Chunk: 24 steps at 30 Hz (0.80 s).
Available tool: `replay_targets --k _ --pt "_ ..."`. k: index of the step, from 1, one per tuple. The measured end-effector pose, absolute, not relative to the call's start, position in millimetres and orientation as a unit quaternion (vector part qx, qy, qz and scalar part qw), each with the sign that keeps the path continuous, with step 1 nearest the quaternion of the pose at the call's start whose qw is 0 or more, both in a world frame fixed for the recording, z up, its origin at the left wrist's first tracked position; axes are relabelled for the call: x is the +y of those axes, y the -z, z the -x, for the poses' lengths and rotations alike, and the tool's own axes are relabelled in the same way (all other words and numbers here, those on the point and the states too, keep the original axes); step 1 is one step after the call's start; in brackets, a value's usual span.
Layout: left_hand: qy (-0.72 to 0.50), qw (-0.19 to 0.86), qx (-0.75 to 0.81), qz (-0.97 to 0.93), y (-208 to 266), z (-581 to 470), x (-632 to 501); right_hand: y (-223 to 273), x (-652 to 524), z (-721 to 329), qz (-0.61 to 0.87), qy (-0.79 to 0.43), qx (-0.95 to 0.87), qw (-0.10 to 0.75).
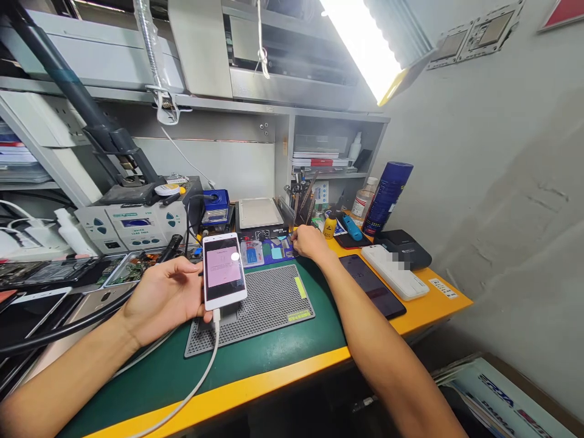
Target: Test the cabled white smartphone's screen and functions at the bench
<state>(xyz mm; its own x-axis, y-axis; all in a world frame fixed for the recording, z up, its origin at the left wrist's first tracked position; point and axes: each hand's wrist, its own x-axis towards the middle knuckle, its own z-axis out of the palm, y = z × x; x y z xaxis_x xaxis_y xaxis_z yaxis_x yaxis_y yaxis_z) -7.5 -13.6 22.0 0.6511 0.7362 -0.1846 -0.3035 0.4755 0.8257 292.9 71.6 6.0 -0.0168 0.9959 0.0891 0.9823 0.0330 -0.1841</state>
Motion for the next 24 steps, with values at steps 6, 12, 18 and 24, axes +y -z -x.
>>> replay_targets --k 6,12,18,24 --pt "-0.319 0.816 0.267 -0.403 -21.1 8.5 -13.4 -6.5 71.8 -292.2 0.699 -0.042 -0.707 0.098" --pt "-0.323 0.816 0.266 -0.399 -21.8 8.4 -14.0 -8.2 72.9 -289.3 0.703 -0.046 -0.701 0.112" --pt "-0.328 0.817 0.263 -0.396 -21.8 8.6 -14.3 -5.6 71.1 -282.2 0.694 -0.051 -0.71 0.111" --pt "-0.323 0.813 0.263 -0.406 -21.1 7.5 -13.3 -4.8 69.3 -279.7 0.691 -0.041 -0.714 0.111"
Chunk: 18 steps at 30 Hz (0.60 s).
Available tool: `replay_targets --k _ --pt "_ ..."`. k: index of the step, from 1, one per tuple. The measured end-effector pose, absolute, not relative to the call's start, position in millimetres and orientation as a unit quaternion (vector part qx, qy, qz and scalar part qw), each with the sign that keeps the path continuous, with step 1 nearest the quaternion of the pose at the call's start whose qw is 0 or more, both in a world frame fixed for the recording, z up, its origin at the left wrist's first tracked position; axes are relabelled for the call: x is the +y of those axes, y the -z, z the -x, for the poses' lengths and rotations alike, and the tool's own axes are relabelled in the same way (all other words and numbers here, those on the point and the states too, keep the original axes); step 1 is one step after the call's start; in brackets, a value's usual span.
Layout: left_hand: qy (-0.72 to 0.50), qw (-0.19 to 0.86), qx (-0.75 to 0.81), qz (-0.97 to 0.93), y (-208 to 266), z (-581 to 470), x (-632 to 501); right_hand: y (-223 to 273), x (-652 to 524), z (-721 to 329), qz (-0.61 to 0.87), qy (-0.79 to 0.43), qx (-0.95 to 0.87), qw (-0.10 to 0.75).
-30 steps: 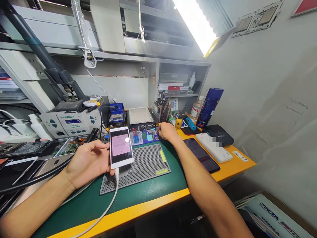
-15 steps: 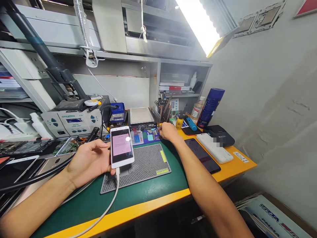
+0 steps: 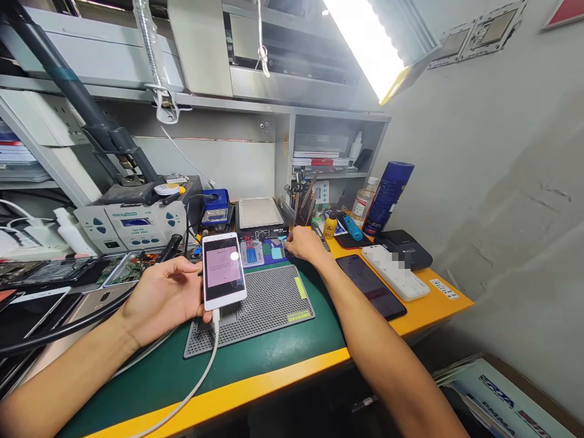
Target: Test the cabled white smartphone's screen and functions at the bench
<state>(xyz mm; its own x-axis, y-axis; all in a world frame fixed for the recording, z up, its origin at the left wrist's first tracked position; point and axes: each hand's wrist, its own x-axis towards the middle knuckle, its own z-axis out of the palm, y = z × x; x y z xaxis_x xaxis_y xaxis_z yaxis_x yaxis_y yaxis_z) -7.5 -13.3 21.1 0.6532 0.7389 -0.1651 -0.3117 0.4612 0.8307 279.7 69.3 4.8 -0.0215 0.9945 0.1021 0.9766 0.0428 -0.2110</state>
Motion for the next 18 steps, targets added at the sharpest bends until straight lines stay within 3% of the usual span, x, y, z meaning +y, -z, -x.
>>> replay_targets --k 18 --pt "-0.326 0.81 0.268 -0.407 -20.5 8.3 -13.7 0.1 71.9 -281.5 0.709 -0.033 -0.695 0.112"
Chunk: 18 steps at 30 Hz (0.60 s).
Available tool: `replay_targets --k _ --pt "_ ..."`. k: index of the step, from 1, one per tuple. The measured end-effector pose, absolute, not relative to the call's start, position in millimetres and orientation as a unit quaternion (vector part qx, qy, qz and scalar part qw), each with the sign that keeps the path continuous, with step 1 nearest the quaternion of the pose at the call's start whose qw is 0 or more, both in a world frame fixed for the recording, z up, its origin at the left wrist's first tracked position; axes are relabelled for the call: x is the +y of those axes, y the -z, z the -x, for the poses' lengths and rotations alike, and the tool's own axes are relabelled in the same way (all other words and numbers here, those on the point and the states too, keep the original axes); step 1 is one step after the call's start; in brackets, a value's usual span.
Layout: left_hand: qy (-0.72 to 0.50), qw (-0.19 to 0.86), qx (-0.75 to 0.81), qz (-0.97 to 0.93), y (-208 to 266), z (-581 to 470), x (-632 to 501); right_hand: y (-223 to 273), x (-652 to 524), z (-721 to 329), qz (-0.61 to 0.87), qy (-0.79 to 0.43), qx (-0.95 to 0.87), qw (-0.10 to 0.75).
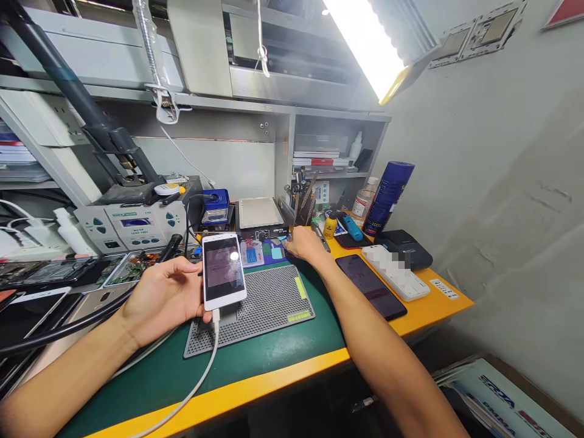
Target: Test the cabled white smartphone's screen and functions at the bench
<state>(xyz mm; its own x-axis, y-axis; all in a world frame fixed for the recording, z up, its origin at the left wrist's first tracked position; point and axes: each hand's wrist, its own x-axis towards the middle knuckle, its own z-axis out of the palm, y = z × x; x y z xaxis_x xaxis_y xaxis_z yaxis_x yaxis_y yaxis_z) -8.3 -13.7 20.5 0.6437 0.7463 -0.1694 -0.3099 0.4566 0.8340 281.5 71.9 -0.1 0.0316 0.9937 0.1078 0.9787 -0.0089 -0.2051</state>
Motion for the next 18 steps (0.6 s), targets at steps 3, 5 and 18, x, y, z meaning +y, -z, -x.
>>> replay_targets --k 3,5,18 --pt "-0.33 0.807 0.271 -0.408 -19.9 7.8 -13.4 1.7 74.0 -281.8 0.717 -0.038 -0.687 0.113" --pt "-0.332 0.806 0.274 -0.407 -19.7 7.7 -13.4 2.2 75.0 -281.7 0.72 -0.041 -0.683 0.116" --pt "-0.331 0.806 0.271 -0.41 -18.1 9.2 -12.6 -2.2 71.8 -279.1 0.714 -0.098 -0.672 0.169"
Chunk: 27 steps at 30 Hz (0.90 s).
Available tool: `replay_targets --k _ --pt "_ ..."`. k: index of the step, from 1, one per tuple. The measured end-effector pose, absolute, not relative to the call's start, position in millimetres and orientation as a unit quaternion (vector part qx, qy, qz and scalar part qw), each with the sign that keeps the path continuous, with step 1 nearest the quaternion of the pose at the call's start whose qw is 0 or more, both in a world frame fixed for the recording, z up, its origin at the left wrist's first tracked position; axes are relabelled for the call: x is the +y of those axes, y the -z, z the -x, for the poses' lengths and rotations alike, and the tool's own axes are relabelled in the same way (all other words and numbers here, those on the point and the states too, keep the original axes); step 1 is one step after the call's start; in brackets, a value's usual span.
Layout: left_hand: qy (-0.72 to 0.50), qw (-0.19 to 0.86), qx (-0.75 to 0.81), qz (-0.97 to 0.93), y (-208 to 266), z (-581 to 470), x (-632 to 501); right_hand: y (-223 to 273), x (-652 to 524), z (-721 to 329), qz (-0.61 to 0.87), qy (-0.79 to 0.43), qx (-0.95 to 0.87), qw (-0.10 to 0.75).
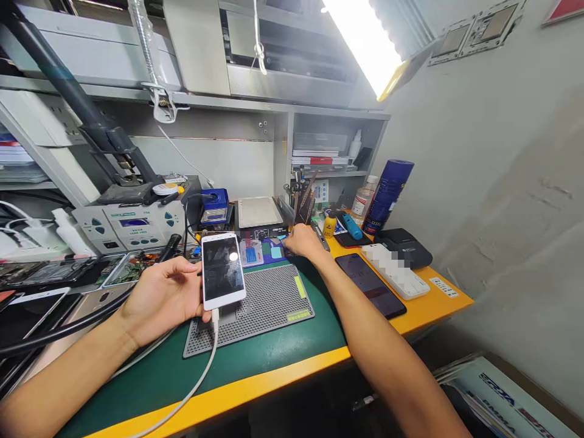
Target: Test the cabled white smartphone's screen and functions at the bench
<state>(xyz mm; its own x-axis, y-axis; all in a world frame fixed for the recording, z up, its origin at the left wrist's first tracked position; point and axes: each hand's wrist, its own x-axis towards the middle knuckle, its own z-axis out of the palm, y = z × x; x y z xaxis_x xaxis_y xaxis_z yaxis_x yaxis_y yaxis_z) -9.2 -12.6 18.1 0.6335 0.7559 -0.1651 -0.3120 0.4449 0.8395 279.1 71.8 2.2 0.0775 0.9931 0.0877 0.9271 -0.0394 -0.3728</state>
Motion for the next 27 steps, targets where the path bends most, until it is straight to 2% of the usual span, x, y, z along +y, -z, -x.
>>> replay_targets --k 4,9,15,27 --pt "-0.328 0.807 0.27 -0.41 -18.7 8.6 -12.8 -6.8 67.8 -275.3 0.669 -0.152 -0.708 0.17" --pt "-0.331 0.804 0.275 -0.41 -19.6 9.3 -13.7 -15.2 62.0 -274.3 0.625 -0.19 -0.746 0.13" --pt "-0.332 0.805 0.278 -0.406 -19.2 8.1 -12.8 -17.8 59.3 -275.2 0.613 -0.184 -0.763 0.097" --pt "-0.332 0.805 0.276 -0.407 -17.9 8.4 -12.7 -14.3 61.9 -276.5 0.609 -0.181 -0.767 0.093"
